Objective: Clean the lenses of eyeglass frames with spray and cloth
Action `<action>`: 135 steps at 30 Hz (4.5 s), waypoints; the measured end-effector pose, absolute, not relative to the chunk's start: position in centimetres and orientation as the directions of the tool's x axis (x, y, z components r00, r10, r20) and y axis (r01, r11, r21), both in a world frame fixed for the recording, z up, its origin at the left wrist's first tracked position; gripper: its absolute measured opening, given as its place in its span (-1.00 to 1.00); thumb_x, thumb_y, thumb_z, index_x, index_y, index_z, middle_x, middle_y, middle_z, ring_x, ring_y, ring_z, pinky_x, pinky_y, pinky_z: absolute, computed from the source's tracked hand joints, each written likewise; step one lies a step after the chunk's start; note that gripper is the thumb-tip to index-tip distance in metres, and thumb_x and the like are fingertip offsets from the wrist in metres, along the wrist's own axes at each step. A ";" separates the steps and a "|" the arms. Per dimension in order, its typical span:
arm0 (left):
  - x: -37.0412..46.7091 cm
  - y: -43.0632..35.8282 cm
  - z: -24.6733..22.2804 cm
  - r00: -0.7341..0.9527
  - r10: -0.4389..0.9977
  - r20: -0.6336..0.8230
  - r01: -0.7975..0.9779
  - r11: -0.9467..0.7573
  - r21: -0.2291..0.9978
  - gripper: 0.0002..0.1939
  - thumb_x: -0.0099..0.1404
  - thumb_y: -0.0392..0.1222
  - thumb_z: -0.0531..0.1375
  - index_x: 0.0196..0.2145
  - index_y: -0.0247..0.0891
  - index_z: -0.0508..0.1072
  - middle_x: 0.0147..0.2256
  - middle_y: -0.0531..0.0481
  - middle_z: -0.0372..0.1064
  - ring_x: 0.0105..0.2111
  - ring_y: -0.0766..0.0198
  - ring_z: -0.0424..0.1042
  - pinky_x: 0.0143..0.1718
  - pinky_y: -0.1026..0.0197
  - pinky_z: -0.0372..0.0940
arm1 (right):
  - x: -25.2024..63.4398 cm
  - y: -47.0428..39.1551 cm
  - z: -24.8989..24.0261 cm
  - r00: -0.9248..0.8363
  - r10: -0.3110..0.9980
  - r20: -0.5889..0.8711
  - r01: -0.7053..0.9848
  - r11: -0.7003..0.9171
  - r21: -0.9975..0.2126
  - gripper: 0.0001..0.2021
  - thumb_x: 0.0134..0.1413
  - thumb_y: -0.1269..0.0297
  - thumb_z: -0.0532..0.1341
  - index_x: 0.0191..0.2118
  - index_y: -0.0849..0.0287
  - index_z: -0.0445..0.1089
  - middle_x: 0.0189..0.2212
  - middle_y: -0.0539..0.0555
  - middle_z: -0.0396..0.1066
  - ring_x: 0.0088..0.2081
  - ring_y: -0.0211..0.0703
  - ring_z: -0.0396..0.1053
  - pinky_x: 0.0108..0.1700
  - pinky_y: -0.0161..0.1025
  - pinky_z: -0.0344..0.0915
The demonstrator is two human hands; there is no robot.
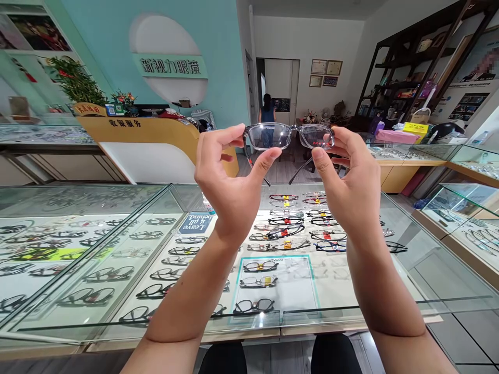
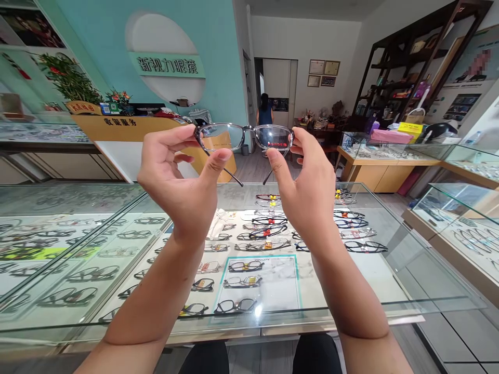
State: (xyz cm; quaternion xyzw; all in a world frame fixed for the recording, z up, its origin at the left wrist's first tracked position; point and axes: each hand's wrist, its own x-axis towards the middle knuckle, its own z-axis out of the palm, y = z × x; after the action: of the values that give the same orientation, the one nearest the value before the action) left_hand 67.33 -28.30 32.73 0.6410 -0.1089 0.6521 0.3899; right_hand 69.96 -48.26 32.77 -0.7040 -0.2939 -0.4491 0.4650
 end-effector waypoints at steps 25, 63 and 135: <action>67.8 -27.8 33.2 0.181 0.314 0.932 -0.649 -0.674 0.353 -0.39 0.33 0.48 0.36 0.14 0.08 0.55 0.04 -0.11 0.59 0.10 -0.09 0.61 -0.07 -0.11 0.54 | 68.6 -48.0 33.4 0.383 -0.080 0.920 0.838 -0.391 -0.382 -0.56 0.45 -0.11 0.31 0.27 -0.06 0.40 0.19 0.19 0.55 0.18 0.21 0.57 0.18 0.26 0.57; 70.1 -25.9 31.9 0.078 0.166 0.983 -0.828 -0.539 0.157 -0.23 0.36 0.42 0.39 0.35 0.07 0.34 0.39 -0.06 0.37 0.51 -0.23 0.24 0.35 -0.31 0.38 | 69.4 -47.6 33.4 0.309 -0.135 0.941 0.932 -0.157 -0.328 -0.55 0.35 0.00 0.41 0.26 -0.14 0.40 0.29 0.18 0.44 0.34 0.25 0.43 0.30 0.32 0.51; 70.4 -28.3 31.8 0.056 0.189 0.980 -0.815 -0.558 0.154 -0.19 0.33 0.35 0.44 0.40 0.18 0.28 0.37 -0.11 0.34 0.48 -0.25 0.30 0.47 -0.40 0.27 | 71.1 -47.6 33.1 0.433 -0.139 0.891 0.900 0.114 -0.420 -0.77 0.52 0.02 0.21 0.07 -0.06 0.53 0.01 0.09 0.55 0.10 0.06 0.61 0.07 0.06 0.60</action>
State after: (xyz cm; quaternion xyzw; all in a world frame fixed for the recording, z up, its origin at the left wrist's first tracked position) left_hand 70.37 -28.32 31.83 0.6105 -0.2564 0.6373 0.3941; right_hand 71.08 -47.65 33.06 -0.5349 -0.3560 -0.3960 0.6560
